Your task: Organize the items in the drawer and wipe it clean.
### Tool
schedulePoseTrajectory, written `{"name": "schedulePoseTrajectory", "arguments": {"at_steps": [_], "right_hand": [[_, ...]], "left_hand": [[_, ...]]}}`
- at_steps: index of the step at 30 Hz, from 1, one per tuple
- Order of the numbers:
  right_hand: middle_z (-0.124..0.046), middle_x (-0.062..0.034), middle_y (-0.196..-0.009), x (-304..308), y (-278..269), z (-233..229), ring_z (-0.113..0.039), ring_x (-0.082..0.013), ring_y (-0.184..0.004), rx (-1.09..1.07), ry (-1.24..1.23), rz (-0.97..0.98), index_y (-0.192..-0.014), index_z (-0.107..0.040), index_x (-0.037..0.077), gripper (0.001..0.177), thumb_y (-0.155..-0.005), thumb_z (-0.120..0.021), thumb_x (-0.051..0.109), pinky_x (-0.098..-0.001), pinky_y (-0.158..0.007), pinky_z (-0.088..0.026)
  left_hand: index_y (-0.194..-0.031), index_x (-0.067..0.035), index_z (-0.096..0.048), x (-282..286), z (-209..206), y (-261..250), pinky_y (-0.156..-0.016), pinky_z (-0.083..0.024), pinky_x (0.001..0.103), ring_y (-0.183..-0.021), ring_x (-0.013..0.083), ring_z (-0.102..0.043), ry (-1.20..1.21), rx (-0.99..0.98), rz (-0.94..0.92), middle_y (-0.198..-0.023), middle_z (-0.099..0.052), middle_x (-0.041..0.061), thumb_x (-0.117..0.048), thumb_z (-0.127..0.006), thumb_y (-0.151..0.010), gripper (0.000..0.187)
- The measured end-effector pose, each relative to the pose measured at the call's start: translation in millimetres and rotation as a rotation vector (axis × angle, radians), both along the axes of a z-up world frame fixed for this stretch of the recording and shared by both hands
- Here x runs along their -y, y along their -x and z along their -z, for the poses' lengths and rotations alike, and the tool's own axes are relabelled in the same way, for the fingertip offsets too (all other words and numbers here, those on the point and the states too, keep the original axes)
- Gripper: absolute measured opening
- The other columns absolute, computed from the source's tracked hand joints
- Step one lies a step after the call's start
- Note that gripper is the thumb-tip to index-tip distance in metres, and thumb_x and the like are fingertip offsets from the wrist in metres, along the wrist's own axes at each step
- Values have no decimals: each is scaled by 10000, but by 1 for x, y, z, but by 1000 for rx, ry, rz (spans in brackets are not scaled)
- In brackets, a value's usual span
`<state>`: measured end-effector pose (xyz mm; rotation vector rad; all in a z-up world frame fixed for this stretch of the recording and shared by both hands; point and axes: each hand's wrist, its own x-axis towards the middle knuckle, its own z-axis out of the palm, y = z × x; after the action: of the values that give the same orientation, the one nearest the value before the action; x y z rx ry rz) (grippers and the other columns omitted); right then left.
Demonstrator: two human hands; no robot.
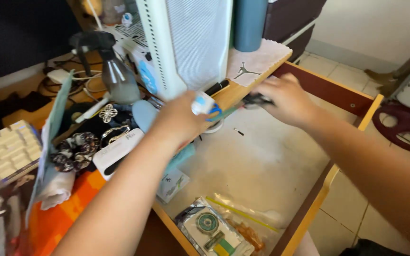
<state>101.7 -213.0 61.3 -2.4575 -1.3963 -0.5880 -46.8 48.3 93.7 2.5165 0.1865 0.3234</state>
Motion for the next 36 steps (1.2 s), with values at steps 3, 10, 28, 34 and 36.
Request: {"name": "schedulePoseTrajectory", "arguments": {"at_steps": [3,10,28,34,36], "right_hand": [[-713,-62,-915,-51,-4,-5,-700,-299,-911,150,-189,-85,-1005,-689,126,366,-659,-774,44,-470,-758,-477],[-704,-92,-971,-94,-32,39,-687,-311,-956,8,-275,-122,-1004,-704,100,329,-700,-761,-13,-411,-818,-540],[-579,-46,-712,-28,-42,67,-622,-217,-577,-1409,-1175,262,-897,-581,79,163,-909,-695,195,-375,-568,-548],[-491,-13,-702,-25,-48,79,-517,-172,-589,-1631,-1217,481,-937,-534,119,214,-858,-724,176,-397,-643,-582],[-493,-4,-690,-23,-50,87,-500,-163,-595,-1678,-1233,467,-893,-542,125,202,-837,-729,175,-377,-639,-547]], "left_hand": [[-1156,-57,-632,-20,-22,2,-910,-535,478,-1049,404,-679,-102,9,-97,-1079,-719,222,-221,-749,-821,391],[-1193,-77,-618,-30,-28,13,-915,-519,478,-1065,401,-661,-125,0,-141,-1103,-705,219,-201,-795,-771,475],[-1134,-125,-664,-4,-12,-46,-938,-526,477,-1084,372,-669,-325,11,-3,-1118,-714,170,-191,-747,-802,348],[-1224,-17,-489,9,3,-85,-897,-476,533,-1016,467,-636,-64,91,-1,-1168,-615,286,-267,-622,-965,384],[-1176,22,-536,19,14,-111,-898,-502,521,-1044,458,-648,-98,131,141,-1107,-661,293,-212,-609,-980,314]]}}
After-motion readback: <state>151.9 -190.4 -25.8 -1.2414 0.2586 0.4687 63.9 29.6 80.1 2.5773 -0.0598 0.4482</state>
